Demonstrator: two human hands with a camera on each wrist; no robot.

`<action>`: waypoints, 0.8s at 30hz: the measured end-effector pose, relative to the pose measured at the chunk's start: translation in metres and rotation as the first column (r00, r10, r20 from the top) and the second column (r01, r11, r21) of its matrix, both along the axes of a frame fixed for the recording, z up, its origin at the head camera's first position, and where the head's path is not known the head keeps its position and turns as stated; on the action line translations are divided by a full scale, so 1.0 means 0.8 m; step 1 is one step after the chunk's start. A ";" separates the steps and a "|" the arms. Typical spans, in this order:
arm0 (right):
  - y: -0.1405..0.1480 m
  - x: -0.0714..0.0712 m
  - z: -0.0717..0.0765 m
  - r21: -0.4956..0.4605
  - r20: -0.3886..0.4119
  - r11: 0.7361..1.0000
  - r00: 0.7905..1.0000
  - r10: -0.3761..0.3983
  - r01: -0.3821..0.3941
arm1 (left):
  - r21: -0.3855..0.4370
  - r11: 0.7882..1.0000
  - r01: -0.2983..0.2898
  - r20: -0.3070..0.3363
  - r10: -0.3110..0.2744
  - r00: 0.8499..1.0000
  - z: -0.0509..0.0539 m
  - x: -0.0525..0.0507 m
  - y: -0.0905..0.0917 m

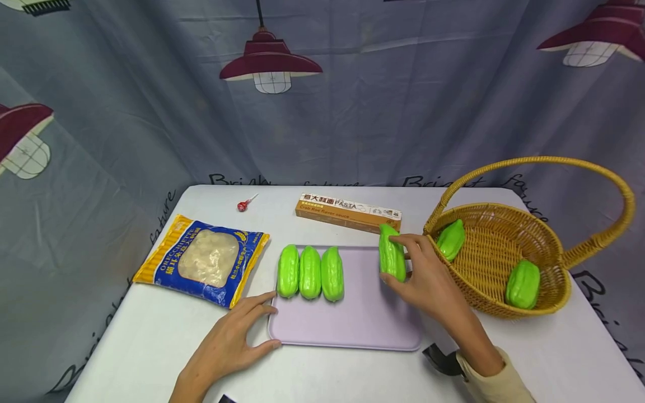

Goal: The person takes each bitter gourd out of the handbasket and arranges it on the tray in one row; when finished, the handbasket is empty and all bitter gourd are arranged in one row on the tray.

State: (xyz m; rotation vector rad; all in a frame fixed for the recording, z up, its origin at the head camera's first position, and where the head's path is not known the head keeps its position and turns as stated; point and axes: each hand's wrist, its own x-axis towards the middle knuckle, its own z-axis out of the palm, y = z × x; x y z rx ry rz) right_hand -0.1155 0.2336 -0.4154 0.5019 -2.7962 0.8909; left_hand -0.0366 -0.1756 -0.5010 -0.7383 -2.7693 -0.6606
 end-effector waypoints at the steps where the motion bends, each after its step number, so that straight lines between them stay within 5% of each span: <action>1: -0.003 -0.001 -0.002 -0.002 0.005 1.000 1.000 0.009 -0.009 | -0.001 1.000 -0.001 0.002 0.001 1.000 0.000 0.000 0.000; 11: -0.031 -0.007 -0.015 0.000 0.096 0.998 0.993 0.066 -0.066 | -0.001 1.000 0.001 0.010 -0.001 1.000 0.002 -0.001 -0.001; 24: -0.056 -0.007 -0.045 0.041 0.072 0.992 0.991 0.114 -0.117 | -0.003 1.000 -0.005 0.019 0.005 1.000 0.002 0.000 0.000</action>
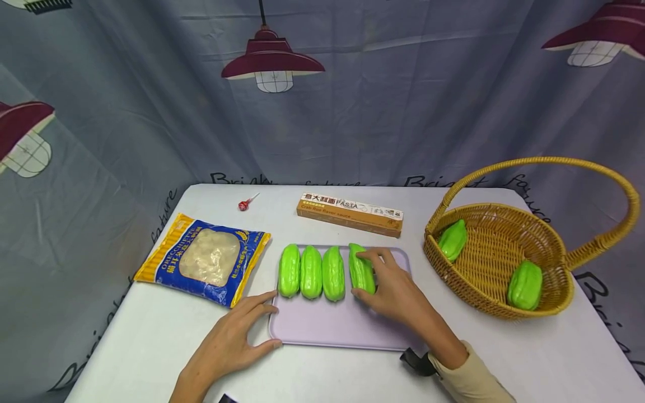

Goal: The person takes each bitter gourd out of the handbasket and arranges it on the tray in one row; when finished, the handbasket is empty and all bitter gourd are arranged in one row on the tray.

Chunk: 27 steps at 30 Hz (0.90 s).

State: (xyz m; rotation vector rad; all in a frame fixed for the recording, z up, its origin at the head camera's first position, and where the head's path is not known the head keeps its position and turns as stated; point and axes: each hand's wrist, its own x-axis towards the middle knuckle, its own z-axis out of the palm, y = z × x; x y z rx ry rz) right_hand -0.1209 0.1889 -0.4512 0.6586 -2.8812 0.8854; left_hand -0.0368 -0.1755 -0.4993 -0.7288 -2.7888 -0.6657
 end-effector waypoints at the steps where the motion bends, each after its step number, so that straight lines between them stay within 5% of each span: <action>1: -0.001 0.000 -0.001 -0.001 -0.004 1.000 1.000 0.008 -0.008 | 0.001 1.000 -0.001 -0.002 0.001 1.000 0.000 0.000 0.000; 27: -0.013 0.002 -0.008 0.021 0.064 1.000 0.998 -0.017 0.016 | -0.005 1.000 0.001 -0.017 -0.001 1.000 -0.002 0.000 0.000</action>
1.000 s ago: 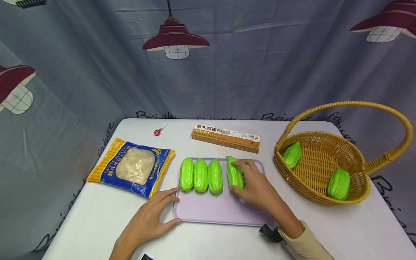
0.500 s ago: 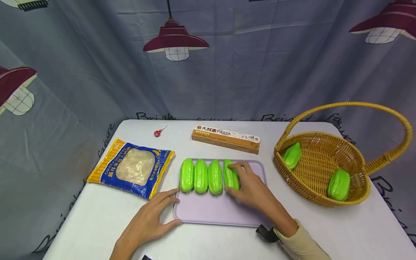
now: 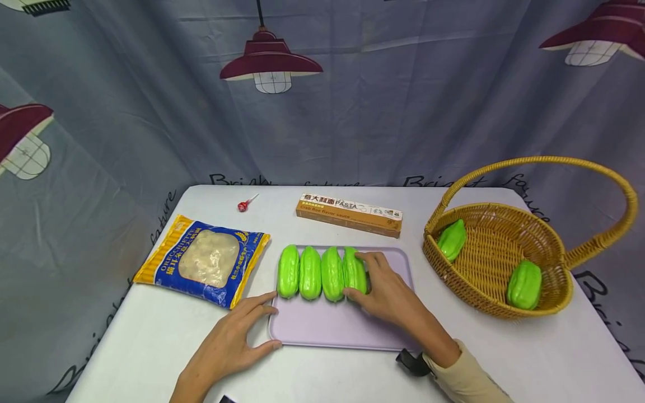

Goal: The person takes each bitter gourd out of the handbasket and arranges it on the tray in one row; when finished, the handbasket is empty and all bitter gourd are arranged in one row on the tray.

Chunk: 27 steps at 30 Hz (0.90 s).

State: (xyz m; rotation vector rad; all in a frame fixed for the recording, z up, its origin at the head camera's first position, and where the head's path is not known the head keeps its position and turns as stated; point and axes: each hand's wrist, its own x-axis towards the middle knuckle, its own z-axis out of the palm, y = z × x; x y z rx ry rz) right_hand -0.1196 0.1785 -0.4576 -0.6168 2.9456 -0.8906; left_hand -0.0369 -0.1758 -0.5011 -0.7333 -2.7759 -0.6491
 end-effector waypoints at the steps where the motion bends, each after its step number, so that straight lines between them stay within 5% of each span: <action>1: 0.001 0.000 0.001 0.004 -0.001 1.000 1.000 0.003 -0.003 | 0.001 1.000 0.000 0.000 0.000 1.000 0.000 0.000 0.000; 12: 0.025 0.003 0.016 -0.055 0.003 0.998 0.999 -0.036 0.036 | -0.007 1.000 -0.008 0.020 0.008 1.000 0.002 0.000 0.001; 27: 0.081 -0.005 0.052 -0.121 -0.141 0.978 0.972 -0.187 0.171 | -0.009 1.000 -0.006 0.015 0.006 1.000 0.002 0.000 0.001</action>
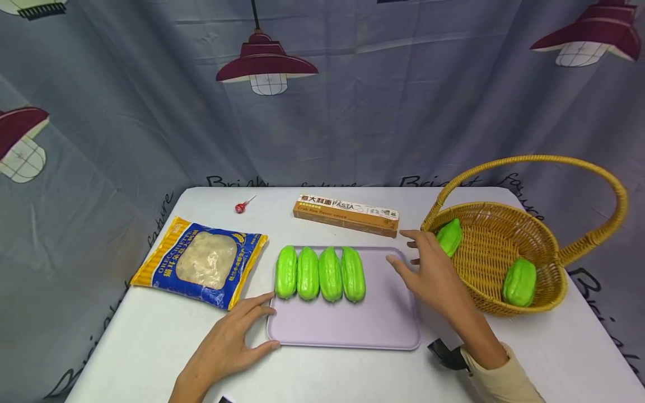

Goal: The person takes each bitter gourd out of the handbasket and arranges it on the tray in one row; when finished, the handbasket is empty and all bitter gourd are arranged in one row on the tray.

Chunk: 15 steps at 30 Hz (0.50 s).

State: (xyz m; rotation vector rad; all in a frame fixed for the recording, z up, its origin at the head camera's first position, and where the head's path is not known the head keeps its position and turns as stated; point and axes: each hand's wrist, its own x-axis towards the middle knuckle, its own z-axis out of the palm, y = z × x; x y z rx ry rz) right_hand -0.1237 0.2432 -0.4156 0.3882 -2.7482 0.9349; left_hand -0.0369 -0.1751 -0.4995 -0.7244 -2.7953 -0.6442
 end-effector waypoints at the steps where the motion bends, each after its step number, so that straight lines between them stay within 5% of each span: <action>1: 0.005 -0.001 0.001 0.003 -0.010 1.000 1.000 -0.010 0.010 | 0.000 1.000 0.000 -0.001 0.000 1.000 0.000 0.000 0.000; 9: 0.048 -0.011 0.008 -0.036 -0.047 0.998 0.998 -0.047 0.045 | 0.006 1.000 0.007 -0.015 -0.006 1.000 -0.001 0.000 0.000; 15: 0.071 -0.017 0.004 0.043 -0.044 0.990 0.990 -0.133 0.135 | 0.011 1.000 0.009 -0.025 -0.009 1.000 -0.001 0.000 0.000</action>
